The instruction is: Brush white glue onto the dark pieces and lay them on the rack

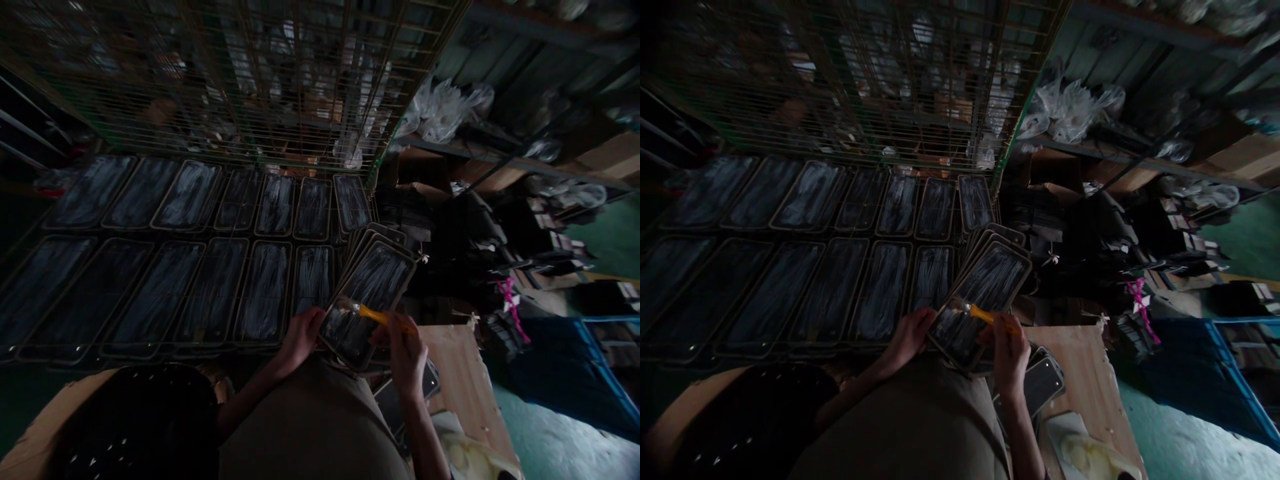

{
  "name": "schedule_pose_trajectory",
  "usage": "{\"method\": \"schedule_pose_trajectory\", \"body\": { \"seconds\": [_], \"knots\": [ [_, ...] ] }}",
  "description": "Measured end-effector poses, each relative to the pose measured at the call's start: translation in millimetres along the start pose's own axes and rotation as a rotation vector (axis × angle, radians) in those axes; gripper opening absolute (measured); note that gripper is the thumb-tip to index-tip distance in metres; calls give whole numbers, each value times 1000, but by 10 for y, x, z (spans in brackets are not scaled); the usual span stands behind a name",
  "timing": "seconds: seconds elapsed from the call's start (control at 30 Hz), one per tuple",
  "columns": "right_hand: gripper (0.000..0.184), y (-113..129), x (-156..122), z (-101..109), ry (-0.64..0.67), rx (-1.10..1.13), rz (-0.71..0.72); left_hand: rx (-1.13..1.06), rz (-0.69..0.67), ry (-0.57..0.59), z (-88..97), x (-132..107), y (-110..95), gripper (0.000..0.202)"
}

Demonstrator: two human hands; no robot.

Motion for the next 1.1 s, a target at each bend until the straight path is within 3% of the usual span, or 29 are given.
{"method": "schedule_pose_trajectory", "body": {
  "seconds": [0.13,0.33,0.43,0.53,0.73,0.93,1.1],
  "knots": [
    [31,-48,225,124,-194,-65,133,-16,-57,-17,13,8,10,37],
    [29,68,231,407,-404,-265,345,-268,131,200,35,-13,4,46],
    [29,9,197,470,-328,-353,360,-331,171,260,73,-31,-45,48],
    [31,-142,313,518,-222,-354,331,-348,235,230,81,-36,-11,53],
    [33,-180,650,588,-368,-261,377,-330,270,202,36,-17,99,61],
    [33,-200,822,426,-212,-338,428,-390,300,189,36,-12,120,60],
    [32,-200,861,559,-396,-366,469,-555,280,297,-4,-8,99,54]
  ]
}}
Point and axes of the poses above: each hand's wrist, its own x-axis towards the middle knuckle, its own z-axis out of the back of the hand, y = z × x, the point moved 2 cm from there along x, towards the middle knuckle, and after that the axes turned 4 degrees about x, right-handed, at the moved point
